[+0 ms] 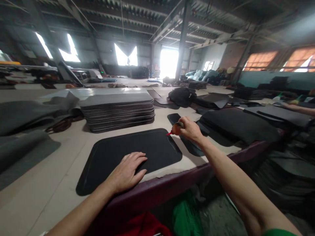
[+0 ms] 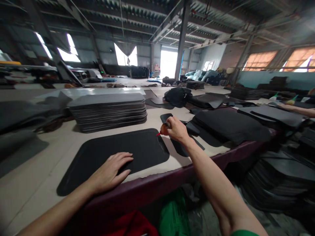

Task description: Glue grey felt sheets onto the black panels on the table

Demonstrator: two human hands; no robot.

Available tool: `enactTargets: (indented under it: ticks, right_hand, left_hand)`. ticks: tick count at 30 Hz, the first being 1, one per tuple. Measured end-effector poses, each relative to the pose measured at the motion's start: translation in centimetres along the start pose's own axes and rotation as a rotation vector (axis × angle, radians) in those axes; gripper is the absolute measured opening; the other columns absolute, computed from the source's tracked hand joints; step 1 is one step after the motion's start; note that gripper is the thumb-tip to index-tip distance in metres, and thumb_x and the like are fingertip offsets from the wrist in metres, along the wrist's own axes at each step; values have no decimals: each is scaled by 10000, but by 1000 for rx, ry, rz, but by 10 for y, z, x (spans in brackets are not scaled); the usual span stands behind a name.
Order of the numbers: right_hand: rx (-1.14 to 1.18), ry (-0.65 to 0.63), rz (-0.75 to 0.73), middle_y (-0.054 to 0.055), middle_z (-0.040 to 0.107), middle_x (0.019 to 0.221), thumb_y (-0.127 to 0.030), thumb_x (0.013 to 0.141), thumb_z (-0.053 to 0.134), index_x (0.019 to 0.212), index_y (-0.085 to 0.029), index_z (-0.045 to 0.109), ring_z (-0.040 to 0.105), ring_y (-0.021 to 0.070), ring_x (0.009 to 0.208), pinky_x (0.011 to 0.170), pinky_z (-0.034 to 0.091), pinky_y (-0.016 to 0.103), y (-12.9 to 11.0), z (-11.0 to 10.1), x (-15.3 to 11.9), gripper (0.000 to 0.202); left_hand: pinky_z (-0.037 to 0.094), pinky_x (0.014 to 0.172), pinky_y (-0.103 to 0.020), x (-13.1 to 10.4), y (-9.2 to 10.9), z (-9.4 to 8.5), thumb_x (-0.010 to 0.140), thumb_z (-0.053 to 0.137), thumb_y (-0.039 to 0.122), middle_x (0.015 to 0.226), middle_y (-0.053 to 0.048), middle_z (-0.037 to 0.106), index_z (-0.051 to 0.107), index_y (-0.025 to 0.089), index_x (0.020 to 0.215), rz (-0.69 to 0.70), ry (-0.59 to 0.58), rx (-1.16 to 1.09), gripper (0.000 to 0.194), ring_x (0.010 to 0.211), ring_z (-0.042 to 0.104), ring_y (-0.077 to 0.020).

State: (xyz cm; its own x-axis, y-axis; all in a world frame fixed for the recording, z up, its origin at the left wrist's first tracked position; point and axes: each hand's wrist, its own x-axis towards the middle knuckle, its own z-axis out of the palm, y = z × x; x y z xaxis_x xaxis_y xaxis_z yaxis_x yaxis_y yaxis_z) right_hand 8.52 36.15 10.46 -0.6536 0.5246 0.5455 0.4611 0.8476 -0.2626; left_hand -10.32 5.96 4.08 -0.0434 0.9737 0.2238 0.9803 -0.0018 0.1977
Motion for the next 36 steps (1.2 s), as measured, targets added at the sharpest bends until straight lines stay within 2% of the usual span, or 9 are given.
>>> enactTargets:
  ticks: [6, 11, 14, 20, 25, 28, 30, 33, 36]
  right_hand:
    - [6, -35, -5, 37, 581, 983, -263, 796, 583, 965, -231, 569, 569, 197, 825, 637, 359, 279, -2, -11, -12, 172]
    - [34, -77, -28, 25, 588, 974, -232, 760, 595, 973, -232, 585, 570, 188, 809, 690, 399, 289, 2, -41, -54, 214]
    - [117, -84, 18, 22, 595, 939, -297, 796, 613, 962, -236, 590, 574, 191, 799, 681, 414, 293, 4, -56, -85, 178]
    - [227, -23, 116, 31, 602, 917, -373, 792, 640, 967, -233, 595, 570, 204, 787, 679, 429, 310, 6, -67, -123, 228]
    - [309, -41, 94, 31, 602, 900, -412, 794, 655, 958, -224, 595, 569, 208, 791, 691, 438, 318, -4, -54, -122, 257]
    - [344, -108, 38, 20, 589, 893, -402, 814, 648, 973, -229, 591, 554, 197, 782, 679, 429, 311, -26, -43, -112, 242]
    - [374, -152, -18, 14, 572, 893, -385, 824, 641, 977, -230, 589, 541, 187, 776, 678, 423, 308, -44, -36, -104, 224]
    - [422, -199, -109, 11, 548, 900, -356, 836, 625, 971, -230, 588, 530, 181, 789, 699, 419, 311, -70, -27, -92, 188]
    - [458, -241, -198, 14, 544, 904, -332, 842, 609, 965, -227, 572, 531, 185, 800, 712, 417, 315, -90, -16, -80, 166]
  left_hand:
    - [349, 1131, -447, 0, 1, -1, 962, 520, 401, 1428, -58, 509, 543, 250, 1324, 3, 1, 3, 392, 1335, 435, -241]
    - [369, 1102, -450, 2, 2, -1, 966, 511, 415, 1416, -72, 521, 557, 243, 1308, 16, -1, 3, 386, 1322, 450, -253]
    - [372, 1095, -450, 3, 1, 0, 960, 523, 421, 1406, -75, 529, 568, 239, 1297, 24, 9, 8, 386, 1314, 457, -256]
    - [376, 1093, -434, 2, -1, 3, 947, 547, 402, 1386, -75, 524, 573, 221, 1297, 36, 30, -4, 395, 1296, 465, -249]
    - [436, 1007, -419, 2, 3, 3, 935, 558, 421, 1264, -97, 551, 597, 222, 1276, 35, 47, 2, 396, 1157, 532, -255]
    - [441, 1005, -409, 4, 6, -3, 934, 557, 423, 1262, -108, 567, 609, 207, 1277, 48, 20, -1, 409, 1146, 544, -257]
    - [430, 1032, -397, 3, 3, -15, 913, 591, 424, 1274, -83, 595, 644, 226, 1232, 71, -25, 0, 380, 1170, 551, -252]
    - [393, 1082, -396, -15, -18, -42, 935, 542, 390, 1251, -44, 641, 665, 248, 1190, 43, -21, 0, 317, 1202, 549, -240]
    - [405, 1073, -409, -57, -52, -65, 974, 403, 341, 1226, -75, 648, 644, 197, 1195, -129, 151, -18, 357, 1175, 557, -238]
